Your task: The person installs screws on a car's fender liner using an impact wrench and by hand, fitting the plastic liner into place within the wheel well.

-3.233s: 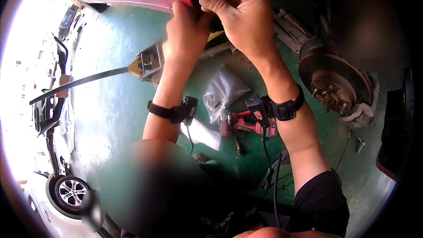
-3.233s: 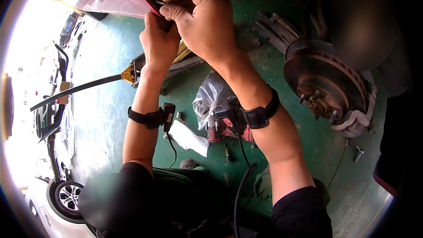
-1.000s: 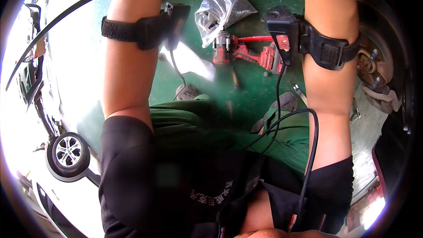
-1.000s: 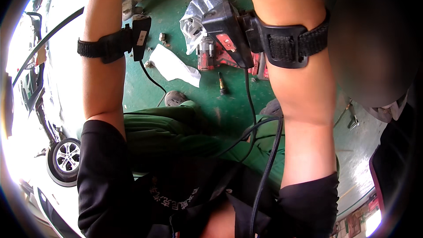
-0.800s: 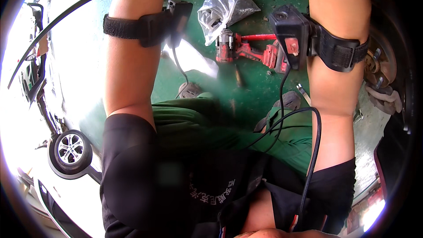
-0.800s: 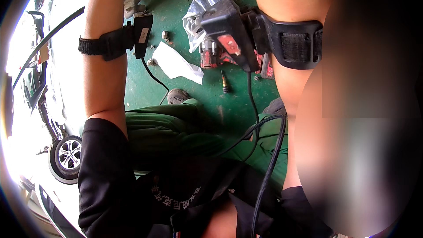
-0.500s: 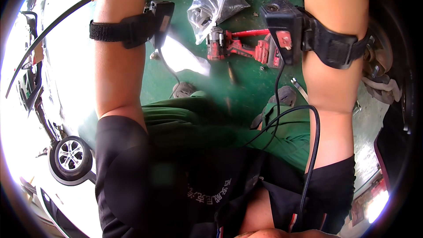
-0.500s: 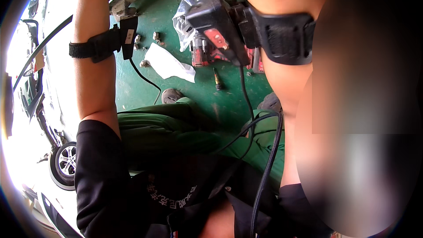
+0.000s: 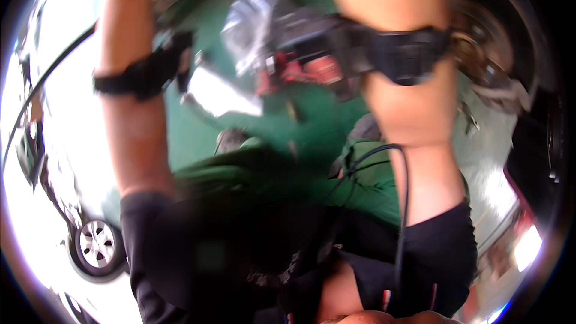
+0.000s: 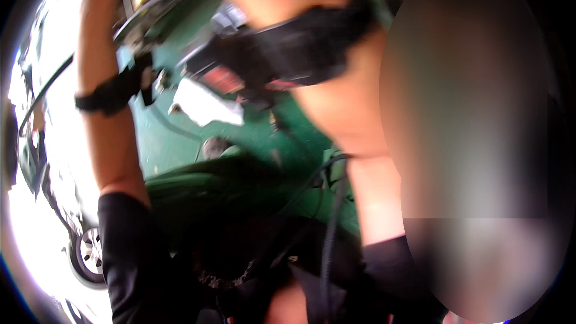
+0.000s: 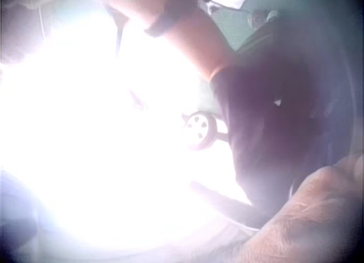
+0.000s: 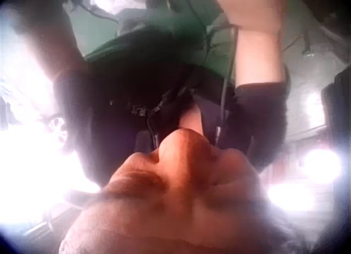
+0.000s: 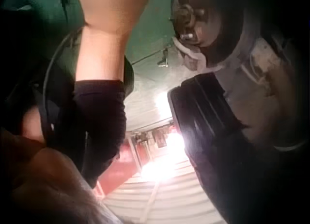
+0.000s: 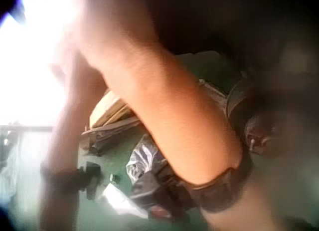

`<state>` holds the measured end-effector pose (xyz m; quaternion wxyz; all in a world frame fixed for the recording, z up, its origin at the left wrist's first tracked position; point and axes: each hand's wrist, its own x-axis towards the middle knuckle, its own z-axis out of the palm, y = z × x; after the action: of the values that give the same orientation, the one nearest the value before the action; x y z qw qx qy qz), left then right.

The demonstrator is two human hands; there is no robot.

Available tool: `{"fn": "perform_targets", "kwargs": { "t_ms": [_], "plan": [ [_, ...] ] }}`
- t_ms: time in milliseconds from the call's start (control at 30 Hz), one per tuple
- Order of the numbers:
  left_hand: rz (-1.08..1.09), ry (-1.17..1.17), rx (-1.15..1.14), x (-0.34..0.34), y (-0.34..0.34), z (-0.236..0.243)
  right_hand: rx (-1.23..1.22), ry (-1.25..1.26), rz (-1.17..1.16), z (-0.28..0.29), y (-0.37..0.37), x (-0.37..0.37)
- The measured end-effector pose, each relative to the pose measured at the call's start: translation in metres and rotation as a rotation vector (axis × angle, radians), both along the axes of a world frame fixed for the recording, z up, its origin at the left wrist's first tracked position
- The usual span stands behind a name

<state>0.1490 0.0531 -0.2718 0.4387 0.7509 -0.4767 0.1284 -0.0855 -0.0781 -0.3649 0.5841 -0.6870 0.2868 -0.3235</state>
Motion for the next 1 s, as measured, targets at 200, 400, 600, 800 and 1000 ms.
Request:
{"fn": "perform_targets", "kwargs": {
  "t_ms": [200,400,600,800,1000],
  "plan": [
    [0.143,0.02,-0.004,0.025,0.018,-0.014,-0.011,-0.137,0.092,0.003,0.005,0.03],
    [0.129,0.074,0.027,0.014,0.0,-0.029,-0.027,-0.244,0.058,0.02,0.002,0.032],
    [0.146,0.077,0.048,0.018,0.003,-0.029,-0.057,-0.316,0.083,0.037,0.011,0.056],
    [0.158,0.085,0.077,0.02,0.005,-0.039,-0.103,-0.328,0.102,0.045,0.014,0.076],
    [0.207,0.0,0.06,0.033,0.037,-0.003,-0.346,-0.257,0.114,0.1,0.057,0.142]
  ]
}}
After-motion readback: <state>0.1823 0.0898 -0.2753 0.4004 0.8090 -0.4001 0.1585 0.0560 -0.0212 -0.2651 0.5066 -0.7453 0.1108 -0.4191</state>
